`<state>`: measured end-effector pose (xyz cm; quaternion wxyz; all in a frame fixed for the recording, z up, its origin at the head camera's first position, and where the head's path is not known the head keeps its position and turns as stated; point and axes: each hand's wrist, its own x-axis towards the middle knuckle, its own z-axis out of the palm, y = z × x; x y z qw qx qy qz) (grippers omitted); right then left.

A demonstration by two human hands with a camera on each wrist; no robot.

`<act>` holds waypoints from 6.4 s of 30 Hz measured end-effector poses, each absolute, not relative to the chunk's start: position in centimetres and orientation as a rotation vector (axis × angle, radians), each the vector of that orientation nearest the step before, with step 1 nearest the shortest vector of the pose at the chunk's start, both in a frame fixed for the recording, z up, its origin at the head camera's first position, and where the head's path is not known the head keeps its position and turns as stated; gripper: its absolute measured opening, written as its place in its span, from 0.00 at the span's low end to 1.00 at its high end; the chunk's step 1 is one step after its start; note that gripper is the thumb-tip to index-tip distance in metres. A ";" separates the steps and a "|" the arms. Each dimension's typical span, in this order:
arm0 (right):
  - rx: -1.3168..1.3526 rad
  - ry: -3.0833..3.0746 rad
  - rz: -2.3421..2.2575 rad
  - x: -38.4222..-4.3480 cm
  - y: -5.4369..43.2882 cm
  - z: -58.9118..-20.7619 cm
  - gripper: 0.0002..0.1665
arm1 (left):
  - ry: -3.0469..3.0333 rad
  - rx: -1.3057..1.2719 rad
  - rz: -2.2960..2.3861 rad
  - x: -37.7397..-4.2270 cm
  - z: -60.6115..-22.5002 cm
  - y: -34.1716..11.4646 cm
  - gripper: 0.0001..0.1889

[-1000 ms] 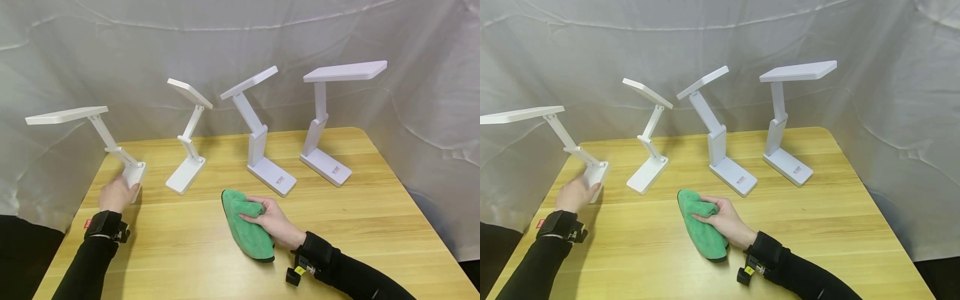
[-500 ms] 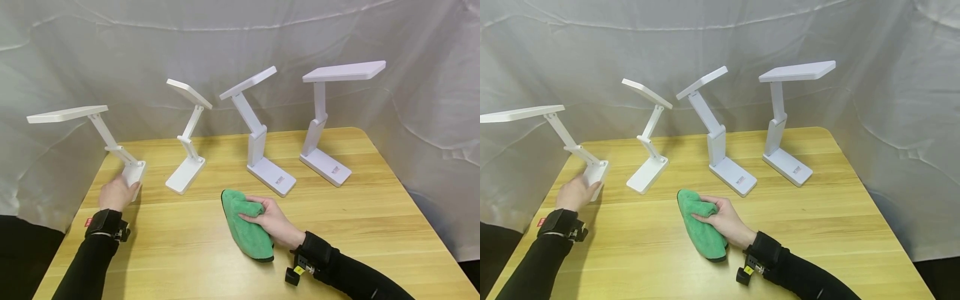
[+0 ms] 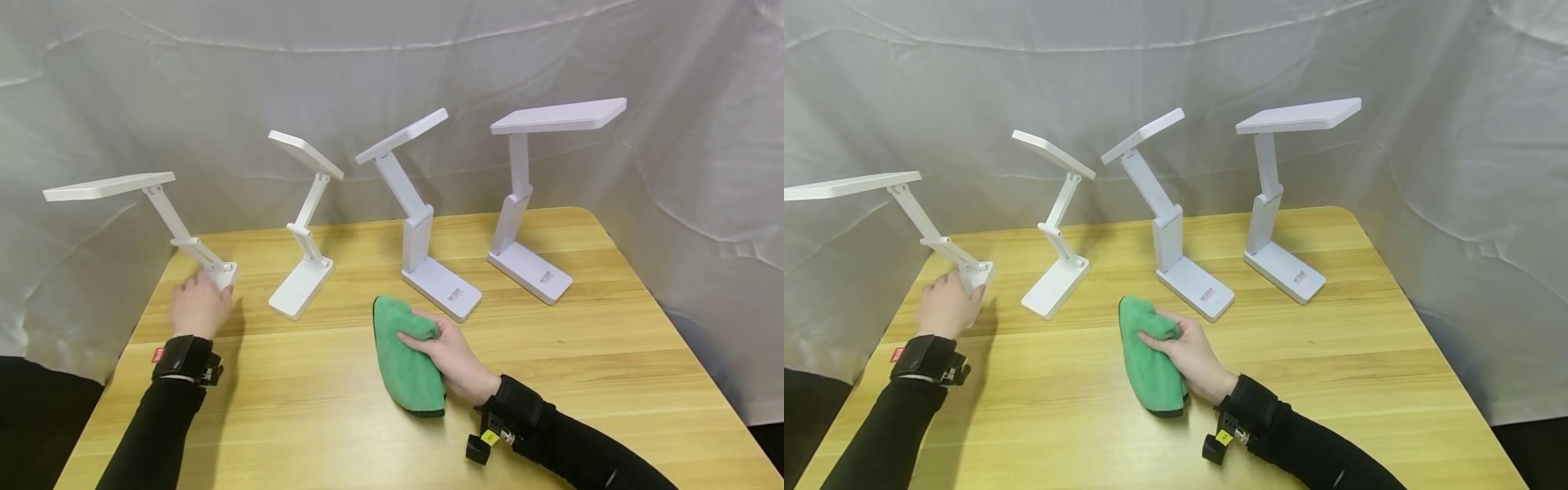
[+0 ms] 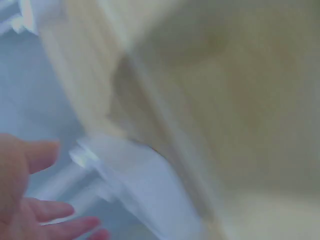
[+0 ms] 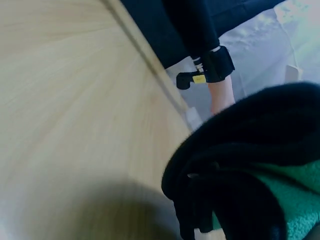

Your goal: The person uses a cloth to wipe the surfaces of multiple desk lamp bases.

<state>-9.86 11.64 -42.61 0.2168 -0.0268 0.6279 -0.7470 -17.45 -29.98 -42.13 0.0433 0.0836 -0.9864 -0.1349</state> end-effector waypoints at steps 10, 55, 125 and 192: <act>0.101 1.619 -2.252 -10.2 12.0 -41.8 0.29 | -3.208 0.048 -0.531 -21.7 -42.1 -21.6 0.42; -0.129 1.940 -2.139 -10.8 13.1 -42.1 0.31 | -2.993 -0.495 -1.189 -20.3 -43.3 -18.8 0.16; -1.421 2.559 -0.301 -13.5 8.2 -43.6 0.43 | -3.105 -0.868 -0.865 -16.3 -44.2 -16.3 0.37; -1.223 2.864 -0.160 -11.4 5.8 -43.7 0.40 | -3.123 -0.792 -0.887 -16.3 -44.3 -16.1 0.36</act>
